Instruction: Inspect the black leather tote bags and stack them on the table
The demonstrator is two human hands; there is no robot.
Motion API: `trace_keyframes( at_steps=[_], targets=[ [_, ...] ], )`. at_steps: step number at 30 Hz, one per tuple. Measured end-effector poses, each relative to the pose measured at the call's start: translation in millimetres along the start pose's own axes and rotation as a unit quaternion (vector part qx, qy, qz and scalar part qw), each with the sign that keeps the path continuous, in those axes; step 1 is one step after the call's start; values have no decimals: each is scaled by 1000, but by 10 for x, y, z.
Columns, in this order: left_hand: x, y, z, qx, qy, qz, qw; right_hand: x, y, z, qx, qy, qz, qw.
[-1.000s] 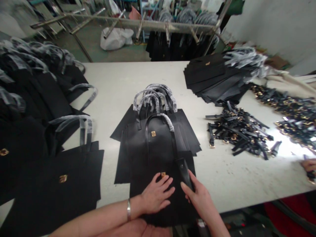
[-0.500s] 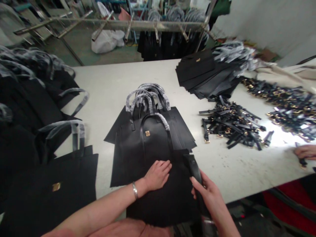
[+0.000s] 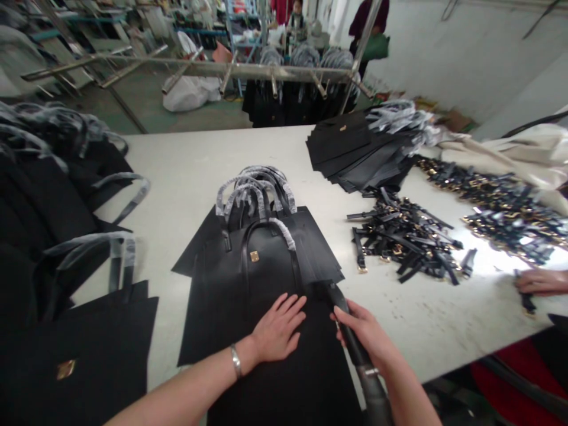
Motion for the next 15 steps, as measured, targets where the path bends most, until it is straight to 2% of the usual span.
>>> trace_keyframes(
  at_steps=[4,9,12,15],
  targets=[
    [13,-15,-1,-4,0,-4,1000,5,-56,-13,-1,9,0,1000],
    [4,-6,-8,-10,-6,-5,1000,-6,-104,-144,75,22,69,995],
    [-15,2,-18,-12,-14,-2,1000,88,147,-122,95,37,85,991],
    [-53,-74,32,-19,-20,4,1000,189,499,76,53,60,93,992]
  ],
)
Point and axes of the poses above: each hand's wrist, its own y-axis away from the middle knuckle, its own x-axis out of the back of the hand, z = x × y, the point moved 3 cm from there along -y, towards the middle knuckle
